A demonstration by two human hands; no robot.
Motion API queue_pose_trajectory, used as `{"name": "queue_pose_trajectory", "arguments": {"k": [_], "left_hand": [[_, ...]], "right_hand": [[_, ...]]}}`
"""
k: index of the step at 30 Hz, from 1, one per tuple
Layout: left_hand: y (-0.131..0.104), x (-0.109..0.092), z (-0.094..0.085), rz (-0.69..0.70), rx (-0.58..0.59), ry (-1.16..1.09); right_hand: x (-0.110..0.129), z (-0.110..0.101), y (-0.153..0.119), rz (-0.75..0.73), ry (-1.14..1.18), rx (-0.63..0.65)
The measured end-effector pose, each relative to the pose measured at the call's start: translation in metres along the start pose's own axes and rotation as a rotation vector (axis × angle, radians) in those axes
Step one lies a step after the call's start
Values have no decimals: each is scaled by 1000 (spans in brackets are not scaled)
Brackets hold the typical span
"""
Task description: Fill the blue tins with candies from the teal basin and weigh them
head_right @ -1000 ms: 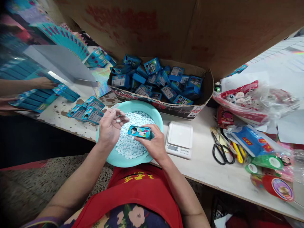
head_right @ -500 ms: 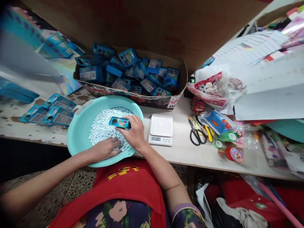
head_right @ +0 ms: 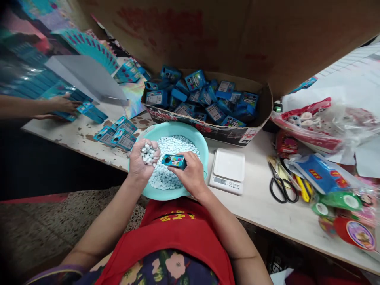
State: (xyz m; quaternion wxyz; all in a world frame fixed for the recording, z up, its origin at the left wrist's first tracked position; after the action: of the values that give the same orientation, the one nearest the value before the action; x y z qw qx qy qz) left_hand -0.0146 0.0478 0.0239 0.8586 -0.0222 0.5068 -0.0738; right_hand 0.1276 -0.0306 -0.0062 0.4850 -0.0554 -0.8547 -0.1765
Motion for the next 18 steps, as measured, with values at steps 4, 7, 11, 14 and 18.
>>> {"name": "queue_pose_trajectory", "arguments": {"k": [4, 7, 11, 14, 18], "left_hand": [[3, -1, 8, 56, -98, -102], [5, 0, 9, 83, -70, -45], [5, 1, 12, 94, -35, 47], [5, 4, 13, 74, -74, 106], [4, 5, 16, 132, -103, 112]], "right_hand": [[12, 10, 0, -26, -2, 24], [12, 12, 2, -32, -28, 38], [11, 10, 4, -39, -19, 87], [10, 8, 6, -24, -18, 96], [9, 7, 7, -23, -9, 90]]}}
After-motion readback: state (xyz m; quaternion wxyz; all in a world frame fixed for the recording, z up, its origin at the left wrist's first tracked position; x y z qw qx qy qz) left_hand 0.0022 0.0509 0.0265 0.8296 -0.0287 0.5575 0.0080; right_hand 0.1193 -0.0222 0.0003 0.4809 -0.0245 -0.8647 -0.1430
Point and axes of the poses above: each hand's wrist, its own y-axis towards the middle knuckle, its own z-axis out of the palm, x = y × z, the point moved 2 cm from there along y, towards the middle knuckle, and after that the axes turned 4 degrees about z, right-handed, at the moved point
